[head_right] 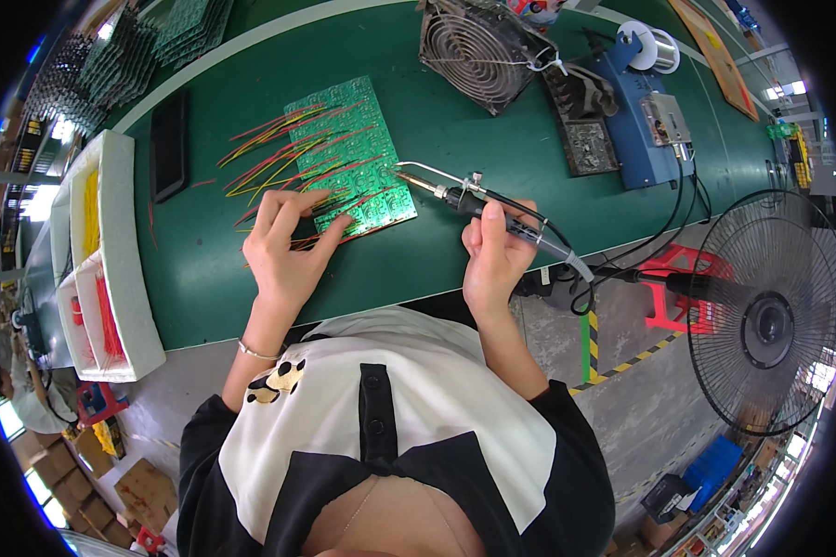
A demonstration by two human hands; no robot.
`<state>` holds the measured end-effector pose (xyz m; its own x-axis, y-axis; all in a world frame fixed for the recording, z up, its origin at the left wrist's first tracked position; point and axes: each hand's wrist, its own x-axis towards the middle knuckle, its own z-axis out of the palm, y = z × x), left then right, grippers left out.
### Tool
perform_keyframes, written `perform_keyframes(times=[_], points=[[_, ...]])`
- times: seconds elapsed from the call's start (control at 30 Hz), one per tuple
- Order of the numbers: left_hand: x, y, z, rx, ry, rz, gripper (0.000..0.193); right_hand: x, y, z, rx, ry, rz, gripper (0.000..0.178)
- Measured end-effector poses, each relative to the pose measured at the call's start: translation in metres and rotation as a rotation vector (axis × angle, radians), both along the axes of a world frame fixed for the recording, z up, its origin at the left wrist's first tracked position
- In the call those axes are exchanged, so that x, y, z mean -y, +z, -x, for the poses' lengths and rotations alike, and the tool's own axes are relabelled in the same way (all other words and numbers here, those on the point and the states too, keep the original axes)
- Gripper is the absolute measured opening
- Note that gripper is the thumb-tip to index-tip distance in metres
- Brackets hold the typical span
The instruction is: The person takes red, black, and yellow wires from a container and solders them onto a circuit board using a soldering iron.
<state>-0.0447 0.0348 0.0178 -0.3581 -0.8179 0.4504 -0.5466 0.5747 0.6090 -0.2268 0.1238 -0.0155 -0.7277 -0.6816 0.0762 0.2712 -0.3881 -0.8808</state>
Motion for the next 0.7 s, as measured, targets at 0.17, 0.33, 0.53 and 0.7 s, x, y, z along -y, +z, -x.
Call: perform_keyframes(times=[0.17,0.33,0.53,0.7], points=[[-0.003,-0.007,-0.005,0.047,-0.022,-0.043,0.035,0.0,0.002,0.0,-0.008,0.001,0.002,0.01],[0.007,-0.004,-0.001,0.083,0.06,-0.021,0.038,0.0,0.004,-0.001,0.0,-0.001,0.022,0.01],[0.015,0.017,-0.005,0.12,0.099,-0.003,0.037,-0.003,0.012,0.001,-0.021,-0.036,0.012,0.011],[0.017,0.025,-0.027,-0.395,0.016,-0.388,0.013,-0.008,0.017,0.006,-0.062,-0.046,-0.008,0.011]])
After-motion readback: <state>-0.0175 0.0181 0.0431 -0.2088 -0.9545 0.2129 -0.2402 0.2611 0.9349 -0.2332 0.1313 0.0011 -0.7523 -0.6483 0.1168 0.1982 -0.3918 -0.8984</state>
